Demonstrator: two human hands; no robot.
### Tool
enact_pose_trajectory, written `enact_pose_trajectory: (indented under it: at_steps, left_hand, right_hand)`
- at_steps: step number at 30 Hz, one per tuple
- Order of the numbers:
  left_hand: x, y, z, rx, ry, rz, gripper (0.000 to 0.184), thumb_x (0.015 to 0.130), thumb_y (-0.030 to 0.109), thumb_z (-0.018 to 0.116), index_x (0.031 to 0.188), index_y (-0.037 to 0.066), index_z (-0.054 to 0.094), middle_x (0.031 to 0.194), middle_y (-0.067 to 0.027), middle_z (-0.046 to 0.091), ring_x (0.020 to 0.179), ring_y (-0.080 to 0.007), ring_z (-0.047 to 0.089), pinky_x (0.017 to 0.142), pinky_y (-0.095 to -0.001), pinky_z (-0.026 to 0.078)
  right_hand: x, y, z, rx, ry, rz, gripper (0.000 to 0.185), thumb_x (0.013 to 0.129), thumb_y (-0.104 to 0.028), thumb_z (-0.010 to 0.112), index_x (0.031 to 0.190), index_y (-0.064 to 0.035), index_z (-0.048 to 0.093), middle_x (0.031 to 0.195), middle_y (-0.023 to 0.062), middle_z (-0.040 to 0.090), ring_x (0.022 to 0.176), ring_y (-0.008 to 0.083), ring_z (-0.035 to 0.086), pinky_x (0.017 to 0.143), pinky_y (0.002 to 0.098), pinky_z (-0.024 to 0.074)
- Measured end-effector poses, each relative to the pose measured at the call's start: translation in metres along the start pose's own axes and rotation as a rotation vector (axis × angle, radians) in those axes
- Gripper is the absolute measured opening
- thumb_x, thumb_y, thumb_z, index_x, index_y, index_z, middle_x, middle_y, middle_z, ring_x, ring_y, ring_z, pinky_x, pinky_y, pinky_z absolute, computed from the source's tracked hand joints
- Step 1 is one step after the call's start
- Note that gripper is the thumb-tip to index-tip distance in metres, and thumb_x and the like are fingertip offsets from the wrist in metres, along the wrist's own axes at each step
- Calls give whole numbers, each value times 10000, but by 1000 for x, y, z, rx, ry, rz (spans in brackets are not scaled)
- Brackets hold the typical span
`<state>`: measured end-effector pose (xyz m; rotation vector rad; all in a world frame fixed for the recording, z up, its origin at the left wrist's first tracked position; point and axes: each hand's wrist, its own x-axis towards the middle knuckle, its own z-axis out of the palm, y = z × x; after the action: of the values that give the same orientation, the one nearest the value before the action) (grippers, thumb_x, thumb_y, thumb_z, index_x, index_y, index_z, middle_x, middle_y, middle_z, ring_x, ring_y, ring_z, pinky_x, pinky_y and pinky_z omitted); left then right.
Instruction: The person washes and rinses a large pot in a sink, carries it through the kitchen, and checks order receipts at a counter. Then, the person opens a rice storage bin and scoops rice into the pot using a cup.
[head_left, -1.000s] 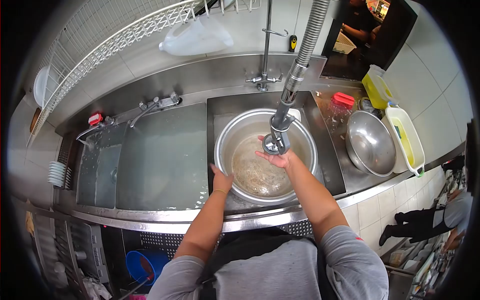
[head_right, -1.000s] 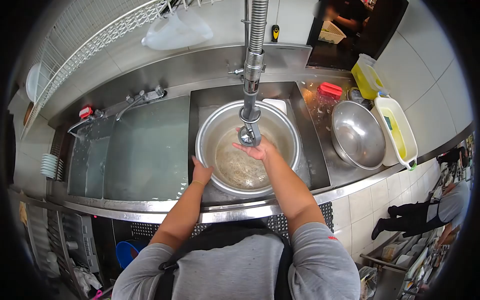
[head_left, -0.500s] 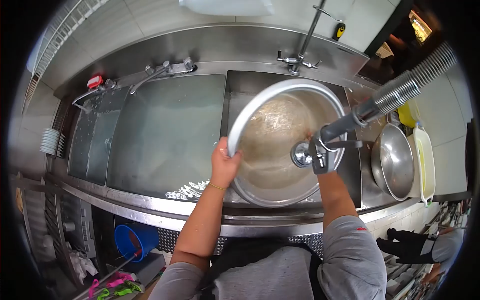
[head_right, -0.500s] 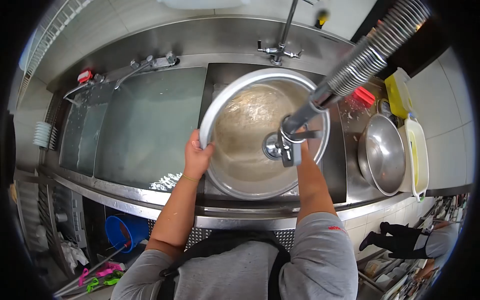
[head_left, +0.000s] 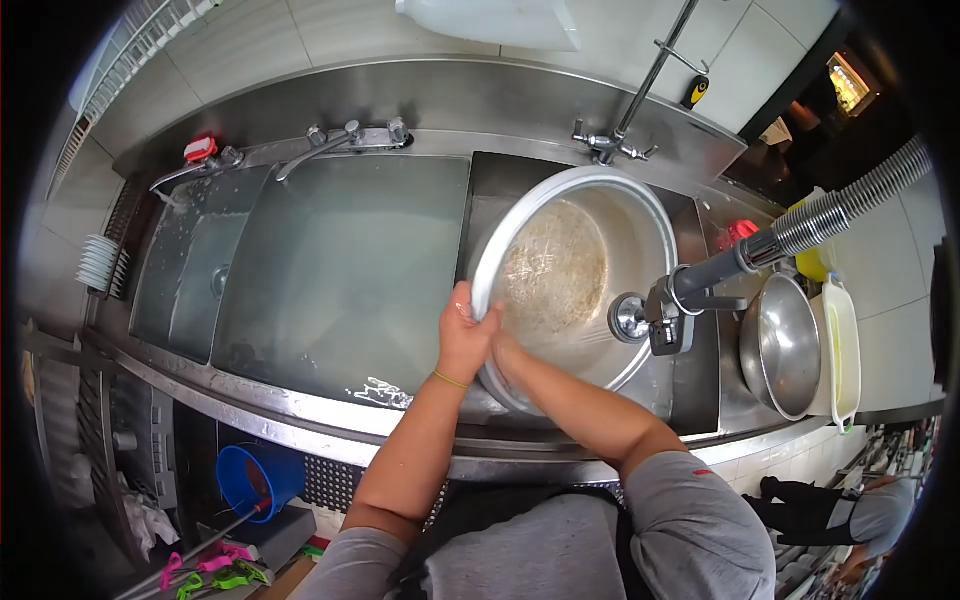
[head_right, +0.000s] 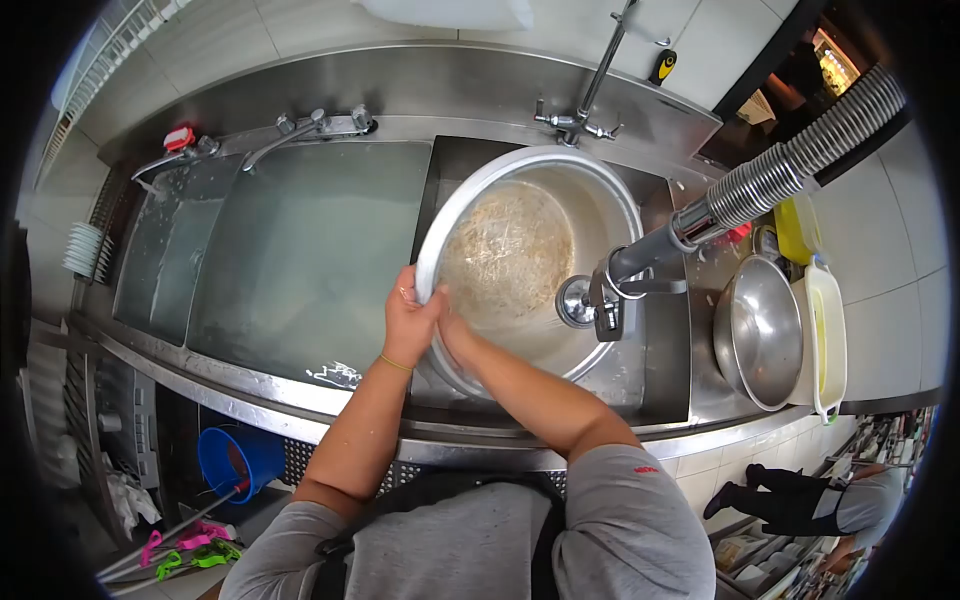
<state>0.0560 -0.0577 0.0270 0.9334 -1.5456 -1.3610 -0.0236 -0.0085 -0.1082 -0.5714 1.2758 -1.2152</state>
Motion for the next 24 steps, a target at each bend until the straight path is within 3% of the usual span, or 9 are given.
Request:
enact_pose_trajectory:
  at_steps: [2,4,7,9,11,14,17,23,24]
  left_hand:
    - [3,-15,-11,3,16,-51,208,782,-24,593,981,8,538,843,-6,561,783,-76,496,713,-230,423]
    - [7,-13,-13,19,-17,4,258,777,-37,586,1026,2,533,872,-18,568,804,-84,507,734,-231,424]
    - [4,9,-5,124,-47,52,318,745,-21,609,1056,-1,546,907,-70,583,832,-134,532,763,-261,433]
    - [5,10,1,115,-72,73,339,731,-8,623,1063,-6,553,924,-92,586,846,-157,540,779,-273,435]
    - [7,-7,-4,10,-110,84,346,731,-5,626,1068,-14,549,938,-90,582,858,-157,538,792,-270,430]
    - [4,2,-8,37,-126,74,343,731,-9,623,1066,-21,550,934,-88,579,868,-153,537,803,-266,428]
    - [4,0,-4,-17,-83,88,325,731,-10,620,1050,-16,558,938,-90,577,873,-148,538,807,-262,426]
    - [3,2,-5,-1,-109,34,330,730,2,626,1051,-19,553,943,-98,583,868,-165,546,806,-266,426]
    - [3,0,-5,12,-103,54,331,730,1,625,1052,-19,552,939,-98,585,866,-168,547,806,-268,427]
  right_hand:
    - [-37,27,-49,-664,-365,-181,532,991,-339,244,1393,4,308,1472,236,207,1393,251,170,1125,350,159]
    - [-53,37,-123,-1262,-498,-133,499,974,-327,314,1353,-7,366,1451,236,251,1362,257,244,1099,363,211]
    - [-71,22,-101,-1522,207,243,450,967,-340,369,1201,20,500,1233,200,511,1137,314,481,978,435,340]
    - [-45,32,-63,-988,173,103,188,864,-188,534,917,-21,601,874,145,631,805,239,596,722,380,461]
    - [-30,9,3,-433,420,-396,114,812,-120,571,764,-24,609,625,128,593,583,249,564,574,348,451]
    - [-38,-11,13,-291,401,-356,112,802,-78,571,714,-12,597,618,130,592,571,210,550,577,320,444]
    - [-57,35,-57,-780,300,-55,169,852,-94,578,722,5,623,678,95,615,639,119,538,604,302,440]
    - [-44,-4,-14,-231,247,-165,113,781,-138,658,716,-47,675,636,62,630,571,128,549,562,297,457]
    - [-47,6,-30,-513,243,-122,108,781,-138,662,727,-46,678,644,57,632,579,123,551,565,292,456]
